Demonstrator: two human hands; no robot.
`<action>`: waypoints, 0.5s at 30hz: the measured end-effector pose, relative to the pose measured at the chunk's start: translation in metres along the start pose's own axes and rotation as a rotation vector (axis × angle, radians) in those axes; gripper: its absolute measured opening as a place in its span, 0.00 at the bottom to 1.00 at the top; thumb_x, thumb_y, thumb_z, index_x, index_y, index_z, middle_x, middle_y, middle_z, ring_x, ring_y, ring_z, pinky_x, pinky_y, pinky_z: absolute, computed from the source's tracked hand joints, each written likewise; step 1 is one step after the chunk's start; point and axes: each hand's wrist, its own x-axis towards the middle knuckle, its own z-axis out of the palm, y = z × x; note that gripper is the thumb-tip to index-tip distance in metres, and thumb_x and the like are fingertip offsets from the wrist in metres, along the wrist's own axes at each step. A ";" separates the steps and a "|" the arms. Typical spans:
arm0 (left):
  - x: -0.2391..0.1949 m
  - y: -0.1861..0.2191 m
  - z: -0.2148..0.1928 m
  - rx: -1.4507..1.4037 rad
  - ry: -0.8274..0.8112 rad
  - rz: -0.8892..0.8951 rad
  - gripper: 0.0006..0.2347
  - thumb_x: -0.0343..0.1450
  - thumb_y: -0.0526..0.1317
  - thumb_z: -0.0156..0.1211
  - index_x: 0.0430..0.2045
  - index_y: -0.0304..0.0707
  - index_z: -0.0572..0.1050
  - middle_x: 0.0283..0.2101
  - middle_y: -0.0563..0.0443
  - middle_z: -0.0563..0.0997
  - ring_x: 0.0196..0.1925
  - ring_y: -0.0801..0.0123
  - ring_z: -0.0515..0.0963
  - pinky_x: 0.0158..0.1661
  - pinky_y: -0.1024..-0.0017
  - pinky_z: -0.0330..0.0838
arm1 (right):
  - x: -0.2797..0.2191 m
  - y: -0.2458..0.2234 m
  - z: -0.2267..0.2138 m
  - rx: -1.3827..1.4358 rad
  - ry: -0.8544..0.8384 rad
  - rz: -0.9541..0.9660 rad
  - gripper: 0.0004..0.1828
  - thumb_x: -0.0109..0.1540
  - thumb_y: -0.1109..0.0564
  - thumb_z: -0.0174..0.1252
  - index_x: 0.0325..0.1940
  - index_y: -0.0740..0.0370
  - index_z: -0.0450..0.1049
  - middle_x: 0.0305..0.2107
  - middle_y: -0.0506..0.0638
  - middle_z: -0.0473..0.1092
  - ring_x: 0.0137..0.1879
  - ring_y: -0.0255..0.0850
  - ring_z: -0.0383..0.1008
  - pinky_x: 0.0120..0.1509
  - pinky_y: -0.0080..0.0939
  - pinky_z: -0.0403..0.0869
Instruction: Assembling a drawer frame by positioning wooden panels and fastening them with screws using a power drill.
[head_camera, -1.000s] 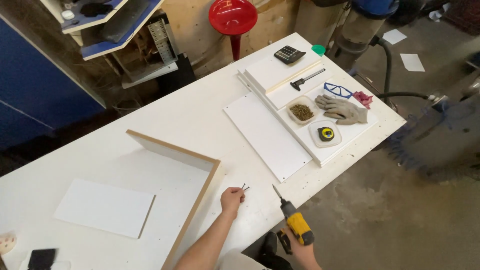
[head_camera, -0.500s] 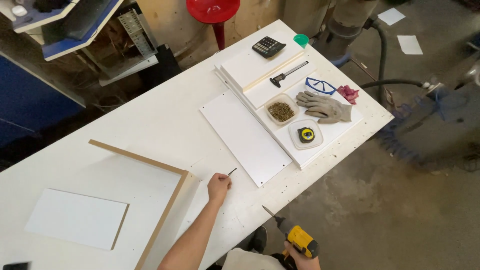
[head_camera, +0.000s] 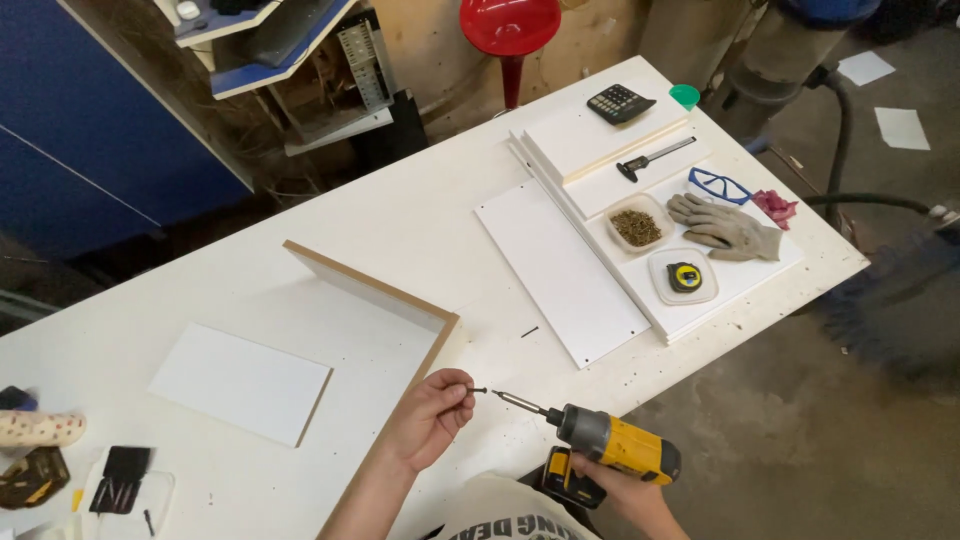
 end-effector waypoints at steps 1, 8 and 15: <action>-0.005 0.004 0.000 -0.002 -0.004 0.005 0.05 0.72 0.27 0.59 0.39 0.31 0.79 0.34 0.47 0.81 0.36 0.69 0.81 0.40 0.74 0.78 | -0.007 -0.004 0.008 -0.002 -0.001 -0.006 0.24 0.47 0.69 0.75 0.47 0.67 0.78 0.36 0.63 0.80 0.42 0.56 0.83 0.49 0.59 0.83; -0.033 0.033 -0.018 -0.082 0.069 0.049 0.05 0.72 0.24 0.51 0.30 0.26 0.76 0.33 0.31 0.79 0.49 0.38 0.85 0.50 0.56 0.84 | -0.045 -0.009 0.066 -0.123 -0.115 -0.221 0.10 0.49 0.66 0.74 0.31 0.67 0.79 0.17 0.58 0.78 0.25 0.46 0.80 0.39 0.51 0.85; -0.062 0.048 -0.034 -0.018 0.074 -0.025 0.03 0.72 0.25 0.53 0.32 0.28 0.73 0.31 0.30 0.79 0.45 0.43 0.86 0.45 0.59 0.84 | -0.095 0.006 0.100 -0.092 -0.063 -0.200 0.06 0.51 0.66 0.73 0.30 0.66 0.82 0.21 0.56 0.79 0.29 0.47 0.81 0.41 0.53 0.84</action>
